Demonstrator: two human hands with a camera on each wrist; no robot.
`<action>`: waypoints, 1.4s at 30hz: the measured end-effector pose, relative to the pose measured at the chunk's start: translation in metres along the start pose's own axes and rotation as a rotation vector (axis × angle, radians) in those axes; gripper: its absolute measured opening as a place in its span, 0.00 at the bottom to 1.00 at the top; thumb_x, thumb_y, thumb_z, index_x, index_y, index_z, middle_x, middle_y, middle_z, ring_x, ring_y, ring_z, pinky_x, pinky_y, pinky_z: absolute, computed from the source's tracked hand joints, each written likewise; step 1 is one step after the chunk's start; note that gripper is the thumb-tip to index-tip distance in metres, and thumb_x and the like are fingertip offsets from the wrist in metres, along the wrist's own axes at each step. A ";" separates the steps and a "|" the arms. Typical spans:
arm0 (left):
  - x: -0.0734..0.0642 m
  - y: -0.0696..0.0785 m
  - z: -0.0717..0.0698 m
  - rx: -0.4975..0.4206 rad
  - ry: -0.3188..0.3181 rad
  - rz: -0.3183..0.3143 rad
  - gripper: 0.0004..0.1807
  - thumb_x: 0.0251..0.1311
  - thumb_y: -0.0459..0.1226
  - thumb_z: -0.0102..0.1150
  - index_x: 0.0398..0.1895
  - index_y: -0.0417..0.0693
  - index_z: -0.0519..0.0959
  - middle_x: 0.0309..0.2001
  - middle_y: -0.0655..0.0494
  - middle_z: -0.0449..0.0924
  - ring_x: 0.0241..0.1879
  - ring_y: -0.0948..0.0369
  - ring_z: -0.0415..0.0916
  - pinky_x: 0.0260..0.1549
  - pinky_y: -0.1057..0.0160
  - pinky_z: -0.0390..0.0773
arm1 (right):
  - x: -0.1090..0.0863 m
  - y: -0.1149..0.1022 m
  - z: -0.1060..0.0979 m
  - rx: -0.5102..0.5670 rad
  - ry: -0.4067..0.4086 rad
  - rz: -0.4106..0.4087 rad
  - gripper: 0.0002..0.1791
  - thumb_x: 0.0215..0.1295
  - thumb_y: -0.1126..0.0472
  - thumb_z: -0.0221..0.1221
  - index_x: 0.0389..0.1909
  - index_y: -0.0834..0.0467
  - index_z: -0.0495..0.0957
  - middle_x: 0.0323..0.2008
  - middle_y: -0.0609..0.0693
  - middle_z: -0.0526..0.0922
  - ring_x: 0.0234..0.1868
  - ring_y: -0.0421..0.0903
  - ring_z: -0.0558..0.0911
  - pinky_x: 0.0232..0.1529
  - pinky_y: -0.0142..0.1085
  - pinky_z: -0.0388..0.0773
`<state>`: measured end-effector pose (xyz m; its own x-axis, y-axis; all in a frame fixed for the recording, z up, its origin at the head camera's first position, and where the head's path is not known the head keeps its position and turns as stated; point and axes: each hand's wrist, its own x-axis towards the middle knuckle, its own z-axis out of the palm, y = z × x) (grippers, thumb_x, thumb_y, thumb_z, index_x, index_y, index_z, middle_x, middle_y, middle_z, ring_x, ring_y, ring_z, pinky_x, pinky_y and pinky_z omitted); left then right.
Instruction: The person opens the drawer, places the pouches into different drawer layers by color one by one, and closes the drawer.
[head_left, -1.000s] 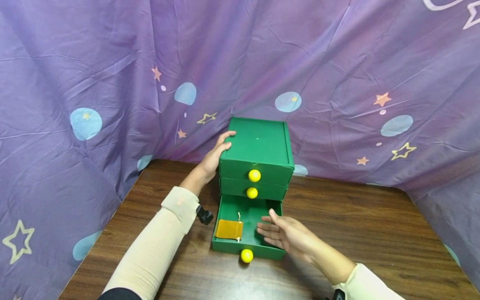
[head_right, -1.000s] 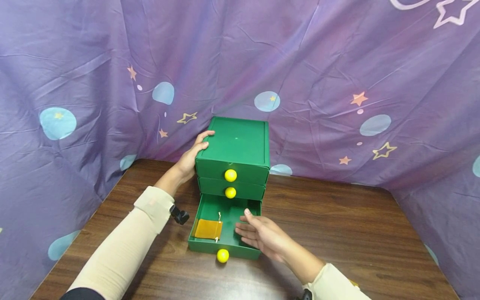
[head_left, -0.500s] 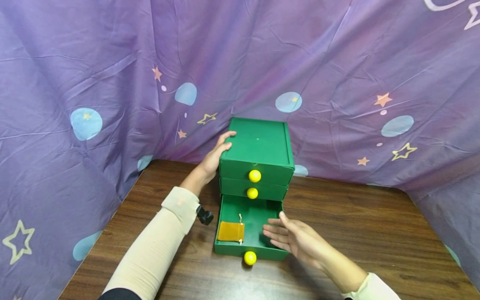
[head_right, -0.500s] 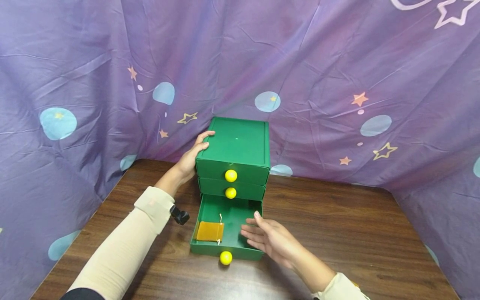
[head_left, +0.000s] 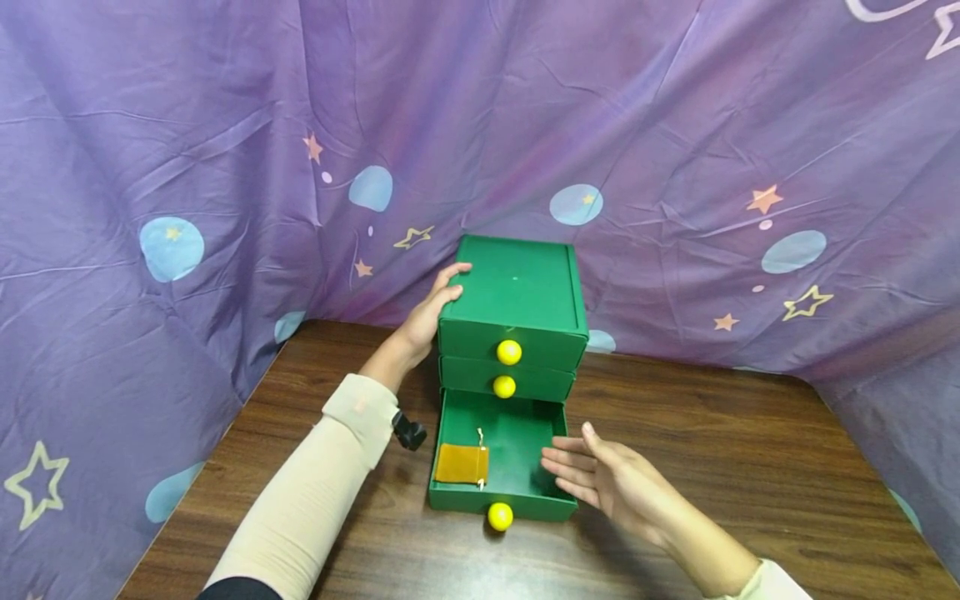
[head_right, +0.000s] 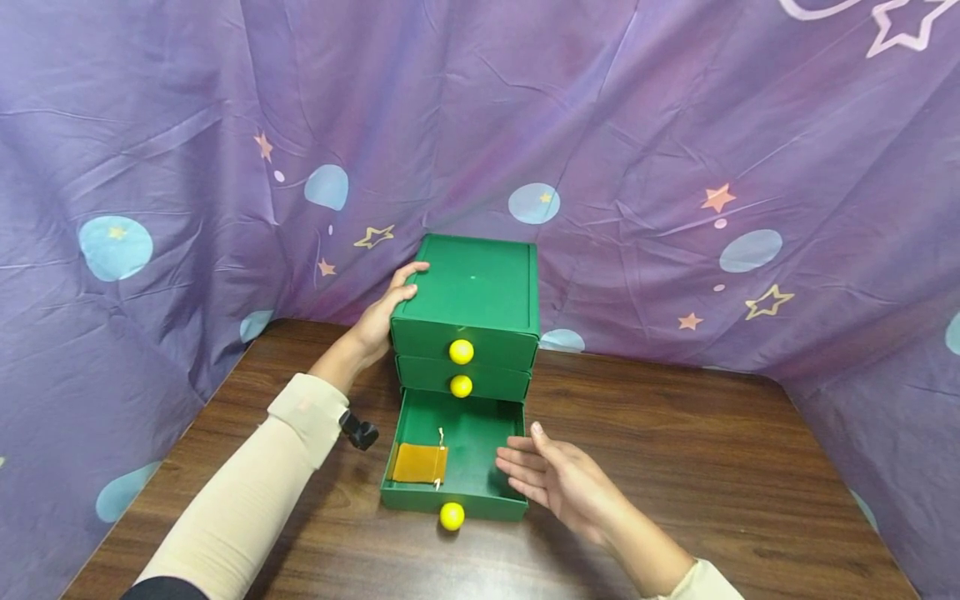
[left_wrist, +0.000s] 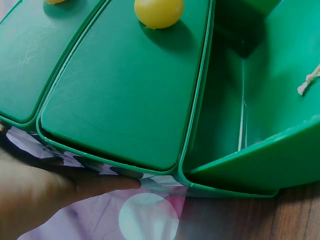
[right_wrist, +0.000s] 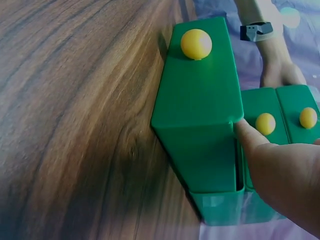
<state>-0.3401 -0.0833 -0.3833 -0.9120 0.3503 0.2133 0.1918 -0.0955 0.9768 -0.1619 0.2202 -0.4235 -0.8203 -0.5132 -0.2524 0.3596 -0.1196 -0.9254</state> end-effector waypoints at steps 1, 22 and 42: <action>0.000 0.000 0.000 -0.002 0.000 0.000 0.29 0.77 0.42 0.34 0.80 0.56 0.55 0.82 0.51 0.44 0.74 0.45 0.54 0.74 0.43 0.50 | -0.001 0.000 -0.001 0.006 -0.003 -0.005 0.44 0.84 0.41 0.37 0.76 0.78 0.45 0.74 0.72 0.61 0.71 0.54 0.73 0.69 0.42 0.70; 0.000 0.000 0.001 0.011 -0.004 0.006 0.30 0.77 0.42 0.34 0.80 0.55 0.55 0.82 0.52 0.43 0.75 0.46 0.51 0.75 0.43 0.48 | -0.034 0.007 -0.040 0.255 -0.194 -0.083 0.33 0.85 0.48 0.26 0.66 0.60 0.74 0.68 0.59 0.76 0.71 0.52 0.73 0.72 0.43 0.66; -0.001 0.001 0.000 -0.014 -0.006 -0.005 0.29 0.78 0.42 0.33 0.80 0.55 0.54 0.80 0.48 0.48 0.71 0.46 0.58 0.73 0.45 0.55 | -0.063 0.024 -0.073 0.325 -0.221 -0.072 0.35 0.85 0.47 0.23 0.67 0.60 0.74 0.68 0.57 0.77 0.72 0.50 0.73 0.72 0.40 0.66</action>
<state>-0.3391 -0.0838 -0.3826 -0.9108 0.3559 0.2091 0.1826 -0.1069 0.9774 -0.1343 0.3113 -0.4501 -0.7456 -0.6603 -0.0903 0.4556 -0.4061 -0.7921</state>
